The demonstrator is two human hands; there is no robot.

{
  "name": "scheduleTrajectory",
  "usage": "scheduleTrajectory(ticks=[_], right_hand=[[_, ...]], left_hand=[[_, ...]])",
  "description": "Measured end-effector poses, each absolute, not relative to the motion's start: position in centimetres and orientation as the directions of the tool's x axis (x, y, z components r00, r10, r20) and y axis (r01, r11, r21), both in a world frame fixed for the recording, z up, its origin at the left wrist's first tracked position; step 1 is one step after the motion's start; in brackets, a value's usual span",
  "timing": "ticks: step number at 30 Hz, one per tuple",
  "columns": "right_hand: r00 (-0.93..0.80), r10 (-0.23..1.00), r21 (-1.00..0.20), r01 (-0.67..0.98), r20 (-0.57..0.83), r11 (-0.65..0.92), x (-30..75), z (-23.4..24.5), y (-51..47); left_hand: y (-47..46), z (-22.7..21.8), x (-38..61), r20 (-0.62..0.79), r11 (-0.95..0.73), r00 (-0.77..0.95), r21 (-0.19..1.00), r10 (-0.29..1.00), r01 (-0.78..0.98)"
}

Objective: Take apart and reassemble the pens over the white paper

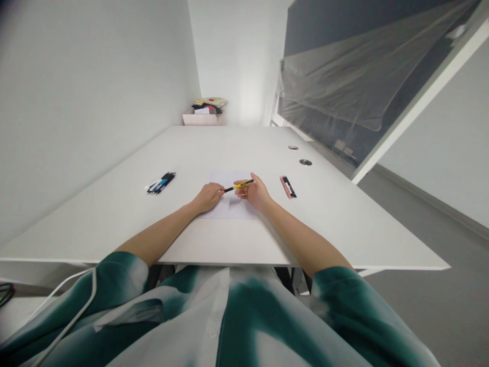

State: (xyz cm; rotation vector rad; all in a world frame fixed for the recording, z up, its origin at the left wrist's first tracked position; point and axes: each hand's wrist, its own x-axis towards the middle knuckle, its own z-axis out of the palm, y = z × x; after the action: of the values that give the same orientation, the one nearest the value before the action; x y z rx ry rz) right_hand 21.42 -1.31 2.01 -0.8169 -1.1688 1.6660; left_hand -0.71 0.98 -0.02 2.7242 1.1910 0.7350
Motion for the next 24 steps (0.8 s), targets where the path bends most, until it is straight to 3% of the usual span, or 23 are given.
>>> scheduleTrajectory(ticks=[3, 10, 18, 24], right_hand=[[-0.357, 0.934, -0.937, -0.326, -0.004, -0.128, 21.69, 2.64, -1.68], [-0.253, 0.967, -0.991, -0.133, 0.023, -0.012, 21.18, 2.69, -1.83], [-0.240, 0.970, -0.991, -0.137, 0.036, 0.003, 21.02, 2.71, -1.79], [-0.207, 0.977, -0.991, -0.131, 0.054, 0.027, 21.79, 2.59, -1.29]], left_hand=[[1.07, 0.01, -0.70, 0.369, -0.671, 0.571, 0.259, 0.733, 0.695], [0.65, 0.39, -0.60, 0.341, -0.641, 0.551, 0.268, 0.761, 0.719], [0.71, 0.31, -0.66, 0.335, -0.618, 0.524, 0.332, 0.783, 0.712], [1.25, 0.61, -1.52, 0.292, -0.520, 0.433, 0.535, 0.853, 0.665]])
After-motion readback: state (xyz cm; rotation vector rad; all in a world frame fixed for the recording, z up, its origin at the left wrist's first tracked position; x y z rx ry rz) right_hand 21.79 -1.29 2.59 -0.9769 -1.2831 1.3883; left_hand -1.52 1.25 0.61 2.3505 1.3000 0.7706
